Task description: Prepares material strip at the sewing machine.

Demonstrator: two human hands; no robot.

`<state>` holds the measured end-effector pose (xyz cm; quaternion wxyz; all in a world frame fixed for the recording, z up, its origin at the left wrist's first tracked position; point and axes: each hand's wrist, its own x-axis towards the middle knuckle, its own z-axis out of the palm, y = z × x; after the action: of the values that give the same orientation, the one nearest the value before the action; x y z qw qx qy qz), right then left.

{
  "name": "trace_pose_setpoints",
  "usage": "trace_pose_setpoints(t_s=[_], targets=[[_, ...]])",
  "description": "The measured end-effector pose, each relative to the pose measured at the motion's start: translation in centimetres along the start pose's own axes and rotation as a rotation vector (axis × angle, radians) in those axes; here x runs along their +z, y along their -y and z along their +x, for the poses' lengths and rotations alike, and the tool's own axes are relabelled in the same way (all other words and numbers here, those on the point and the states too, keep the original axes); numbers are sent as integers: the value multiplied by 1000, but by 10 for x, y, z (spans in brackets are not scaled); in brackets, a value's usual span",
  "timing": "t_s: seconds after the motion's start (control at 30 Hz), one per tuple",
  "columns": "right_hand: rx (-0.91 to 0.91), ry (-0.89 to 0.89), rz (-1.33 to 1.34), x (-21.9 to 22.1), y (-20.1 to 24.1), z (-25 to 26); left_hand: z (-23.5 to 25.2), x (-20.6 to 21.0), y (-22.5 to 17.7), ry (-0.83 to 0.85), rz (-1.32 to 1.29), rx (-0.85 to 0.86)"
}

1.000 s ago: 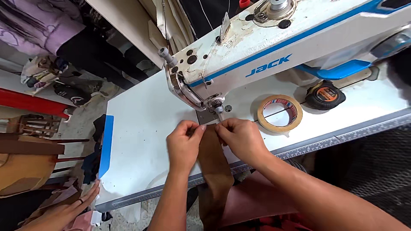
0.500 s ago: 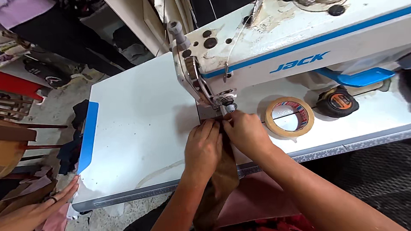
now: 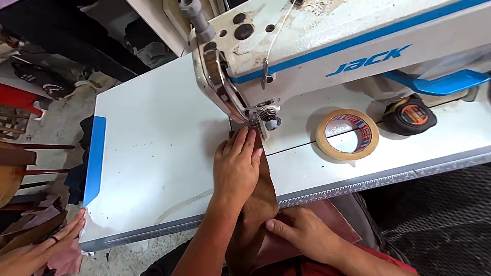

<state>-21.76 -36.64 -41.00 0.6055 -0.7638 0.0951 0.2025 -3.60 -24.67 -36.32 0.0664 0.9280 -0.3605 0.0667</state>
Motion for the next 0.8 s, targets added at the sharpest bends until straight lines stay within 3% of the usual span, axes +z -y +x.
trace_pose_setpoints(t_s=[0.23,0.37,0.47,0.57,0.7,0.8], targets=[[-184,32,239,12,-18,9,1,5,-5,-10,-92,-32],[-254,7,93,1,-8,-8,1,5,-6,-12,-118,-44],[-359,-267,-159,-56,27,-33,2,8,-6,-35,-143,-48],[-433,-602,-187,-118,72,-38,1,8,-10,-33,-149,-69],[-537,-586,-246,-169,129,-29,2,8,-16,-64,-179,-125],[-750,-396,-306,-223,168,-72,0,13,-15,-89,-205,-145]])
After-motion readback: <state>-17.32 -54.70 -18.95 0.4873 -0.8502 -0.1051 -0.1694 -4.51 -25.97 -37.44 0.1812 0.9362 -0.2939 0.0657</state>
